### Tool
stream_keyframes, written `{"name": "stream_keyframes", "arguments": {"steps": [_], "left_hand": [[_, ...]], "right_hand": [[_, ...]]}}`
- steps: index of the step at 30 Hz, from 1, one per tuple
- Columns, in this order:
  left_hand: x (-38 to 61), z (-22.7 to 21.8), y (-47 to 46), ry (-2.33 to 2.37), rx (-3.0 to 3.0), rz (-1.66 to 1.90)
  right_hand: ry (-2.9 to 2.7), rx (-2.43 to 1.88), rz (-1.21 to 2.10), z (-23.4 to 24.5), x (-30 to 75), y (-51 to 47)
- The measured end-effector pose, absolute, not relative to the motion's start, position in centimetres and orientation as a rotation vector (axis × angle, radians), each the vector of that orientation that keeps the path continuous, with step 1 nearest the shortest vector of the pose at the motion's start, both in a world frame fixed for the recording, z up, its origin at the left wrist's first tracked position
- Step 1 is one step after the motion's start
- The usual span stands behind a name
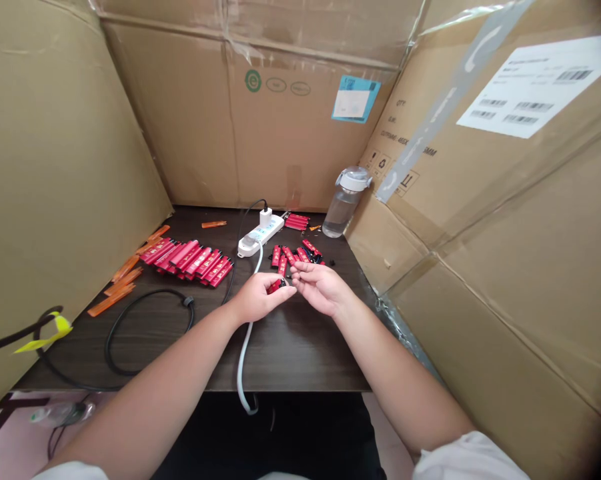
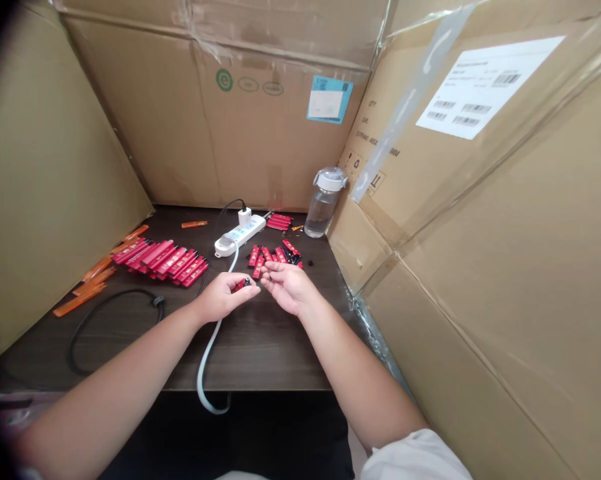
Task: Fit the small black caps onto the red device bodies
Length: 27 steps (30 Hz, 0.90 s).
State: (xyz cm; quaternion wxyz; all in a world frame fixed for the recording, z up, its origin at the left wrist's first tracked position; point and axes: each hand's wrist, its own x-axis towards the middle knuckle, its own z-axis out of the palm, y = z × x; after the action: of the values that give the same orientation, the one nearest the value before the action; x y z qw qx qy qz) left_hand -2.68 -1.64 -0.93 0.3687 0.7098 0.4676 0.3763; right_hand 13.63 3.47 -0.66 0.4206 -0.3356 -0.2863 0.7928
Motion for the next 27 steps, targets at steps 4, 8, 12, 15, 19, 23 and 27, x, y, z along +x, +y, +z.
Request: {"name": "stream_keyframes", "arguments": {"steps": [4, 8, 12, 15, 19, 23, 27], "left_hand": [[-2.8, -1.0, -1.6, 1.212, 1.842, 0.961], [-2.8, -1.1, -1.5, 1.238, 1.858, 0.992], [-2.8, -1.1, -1.5, 1.255, 1.847, 1.002], [-2.8, -1.1, -1.5, 1.248, 1.845, 1.011], [-2.8, -0.9, -1.6, 1.219, 1.859, 1.029], [-2.7, -0.8, -1.7, 1.228, 1.854, 1.018], [-2.7, -0.8, -1.6, 1.282, 1.848, 1.059]], "right_hand": [[-0.705, -0.86, 1.889, -0.3, 13.5, 3.2], [-0.782, -0.817, 1.925, -0.2, 13.9, 3.3], [-0.891, -0.751, 1.96, -0.1, 14.5, 3.3], [-0.995, -0.696, 2.004, 0.1, 14.8, 3.1], [-1.095, -0.652, 2.042, 0.0, 14.8, 2.7], [-1.108, -0.65, 2.005, -0.1, 14.6, 2.6], [-1.139, -0.667, 1.912, -0.2, 14.3, 2.5]]}}
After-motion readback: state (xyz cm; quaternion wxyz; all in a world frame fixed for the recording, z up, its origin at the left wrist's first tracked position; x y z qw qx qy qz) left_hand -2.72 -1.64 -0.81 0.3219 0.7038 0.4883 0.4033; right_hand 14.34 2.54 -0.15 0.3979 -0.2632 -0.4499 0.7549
